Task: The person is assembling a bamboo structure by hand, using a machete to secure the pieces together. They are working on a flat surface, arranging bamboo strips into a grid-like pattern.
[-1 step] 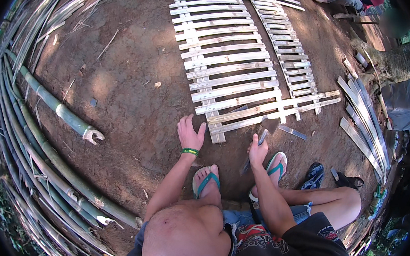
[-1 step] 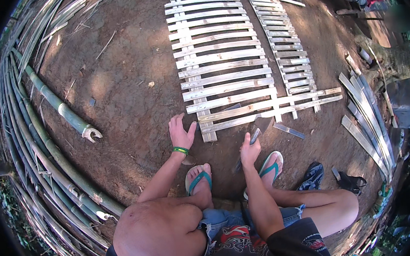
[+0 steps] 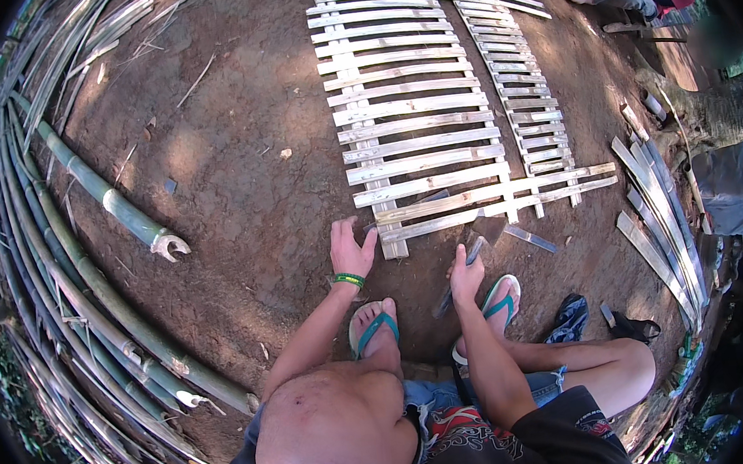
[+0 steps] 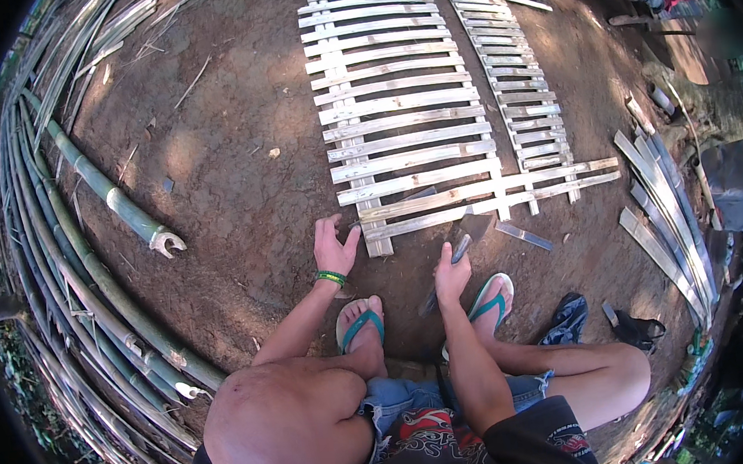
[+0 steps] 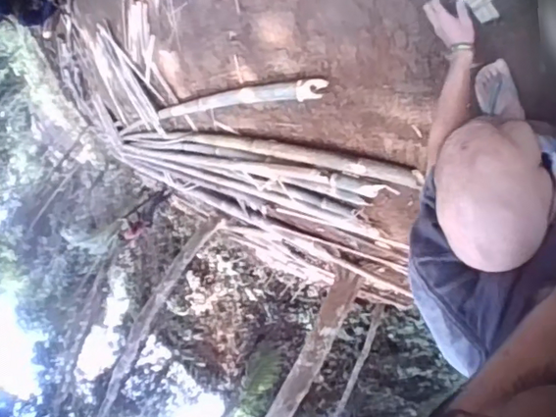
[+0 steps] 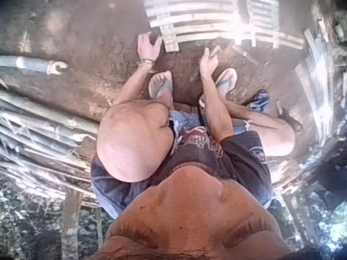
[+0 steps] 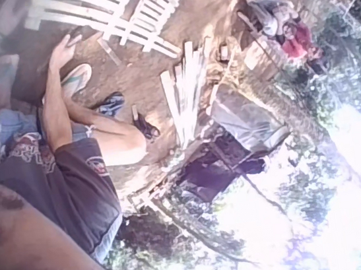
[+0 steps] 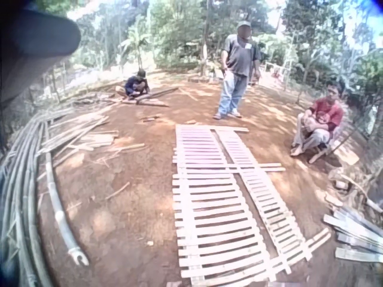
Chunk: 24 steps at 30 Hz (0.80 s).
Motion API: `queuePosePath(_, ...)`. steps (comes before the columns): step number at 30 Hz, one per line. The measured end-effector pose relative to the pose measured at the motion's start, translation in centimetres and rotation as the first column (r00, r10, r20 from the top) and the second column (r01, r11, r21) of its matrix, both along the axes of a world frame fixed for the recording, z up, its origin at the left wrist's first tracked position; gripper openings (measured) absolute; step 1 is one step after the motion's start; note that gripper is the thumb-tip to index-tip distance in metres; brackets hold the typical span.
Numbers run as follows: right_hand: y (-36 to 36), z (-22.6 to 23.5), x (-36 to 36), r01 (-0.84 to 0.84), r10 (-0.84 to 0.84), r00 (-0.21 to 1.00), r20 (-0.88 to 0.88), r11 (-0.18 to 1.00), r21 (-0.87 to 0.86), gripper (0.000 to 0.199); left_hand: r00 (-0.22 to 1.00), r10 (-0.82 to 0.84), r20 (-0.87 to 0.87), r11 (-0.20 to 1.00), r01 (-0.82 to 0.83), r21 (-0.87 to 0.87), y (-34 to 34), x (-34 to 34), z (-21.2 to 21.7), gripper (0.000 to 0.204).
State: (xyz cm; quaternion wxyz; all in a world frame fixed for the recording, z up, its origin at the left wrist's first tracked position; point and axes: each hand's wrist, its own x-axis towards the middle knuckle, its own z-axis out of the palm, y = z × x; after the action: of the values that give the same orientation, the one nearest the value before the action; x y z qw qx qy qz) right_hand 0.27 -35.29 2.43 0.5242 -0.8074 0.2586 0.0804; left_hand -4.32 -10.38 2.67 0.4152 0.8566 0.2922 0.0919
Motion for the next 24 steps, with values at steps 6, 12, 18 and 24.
queuePosePath(6,4.2,-1.3,0.8,0.059,-0.102,0.988,0.119,0.946,0.318,0.019,0.98,0.12,-0.159,0.867,-0.181,-0.463,-3.9,-1.0,-2.1,0.04)
queuePosePath(12,7.4,-1.3,3.8,0.184,-0.26,0.964,0.048,0.788,0.588,0.018,0.986,0.14,-0.091,0.621,-0.159,-0.768,-3.6,-0.7,-3.1,0.042)
queuePosePath(18,7.5,0.2,4.3,0.142,-0.219,0.971,0.1,0.856,0.497,0.023,0.983,0.182,-0.01,0.461,-0.095,-0.882,-3.2,-0.7,-0.9,0.044)
queuePosePath(24,7.9,1.5,4.7,0.195,-0.26,0.963,0.067,0.85,0.489,0.02,0.978,0.166,0.127,0.363,0.059,-0.93,-1.8,-1.1,-0.9,0.046)
